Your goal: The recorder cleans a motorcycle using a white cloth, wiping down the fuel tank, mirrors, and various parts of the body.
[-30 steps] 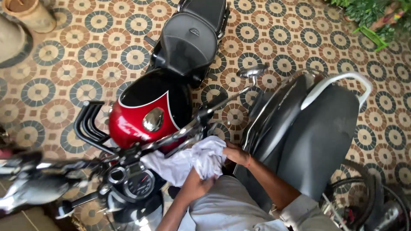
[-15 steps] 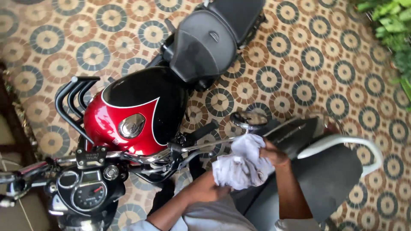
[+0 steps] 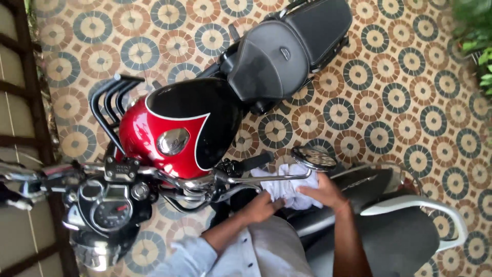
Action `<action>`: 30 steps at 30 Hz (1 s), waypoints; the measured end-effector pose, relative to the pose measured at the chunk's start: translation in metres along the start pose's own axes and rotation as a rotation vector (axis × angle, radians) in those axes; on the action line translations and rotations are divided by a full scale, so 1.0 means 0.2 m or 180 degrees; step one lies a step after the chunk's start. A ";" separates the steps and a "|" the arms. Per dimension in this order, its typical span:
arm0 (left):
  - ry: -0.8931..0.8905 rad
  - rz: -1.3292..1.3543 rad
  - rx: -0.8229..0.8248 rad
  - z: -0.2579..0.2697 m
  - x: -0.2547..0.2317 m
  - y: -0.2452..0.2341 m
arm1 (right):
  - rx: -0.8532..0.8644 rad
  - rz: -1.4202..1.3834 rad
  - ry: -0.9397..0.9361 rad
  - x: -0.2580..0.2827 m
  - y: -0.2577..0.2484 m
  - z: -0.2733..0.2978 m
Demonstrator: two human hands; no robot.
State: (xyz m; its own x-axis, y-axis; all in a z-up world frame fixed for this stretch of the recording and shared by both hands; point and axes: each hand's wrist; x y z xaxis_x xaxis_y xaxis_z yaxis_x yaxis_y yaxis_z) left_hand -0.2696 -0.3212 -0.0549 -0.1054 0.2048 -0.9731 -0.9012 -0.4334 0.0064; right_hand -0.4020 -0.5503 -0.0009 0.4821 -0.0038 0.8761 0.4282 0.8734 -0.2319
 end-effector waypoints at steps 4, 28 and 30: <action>-0.0002 0.0334 -0.0296 -0.07 0.05 0.16 | 0.0162 0.0382 -0.0028 -0.28 -0.15 -0.09; -0.0435 0.1351 -0.1998 -1.12 0.41 0.72 | 0.1533 0.1629 -0.0902 0.30 -0.59 -0.99; -0.0371 0.1469 -0.2023 -1.12 0.42 0.68 | 0.1356 0.1658 -0.0855 0.27 -0.64 -0.99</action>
State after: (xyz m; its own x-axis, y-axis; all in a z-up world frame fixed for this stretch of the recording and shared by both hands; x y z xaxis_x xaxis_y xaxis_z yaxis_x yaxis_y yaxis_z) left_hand -0.3069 -0.5605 -0.1867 -0.4847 -0.0423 -0.8737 -0.3469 -0.9077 0.2363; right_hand -0.2788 -0.7584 -0.0091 0.3146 0.5365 0.7831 -0.1674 0.8434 -0.5105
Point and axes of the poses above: each hand's wrist, its own z-axis away from the middle knuckle, its own y-axis out of the palm, x = y × z, and after that the axes turned 14 degrees about -x, right-handed
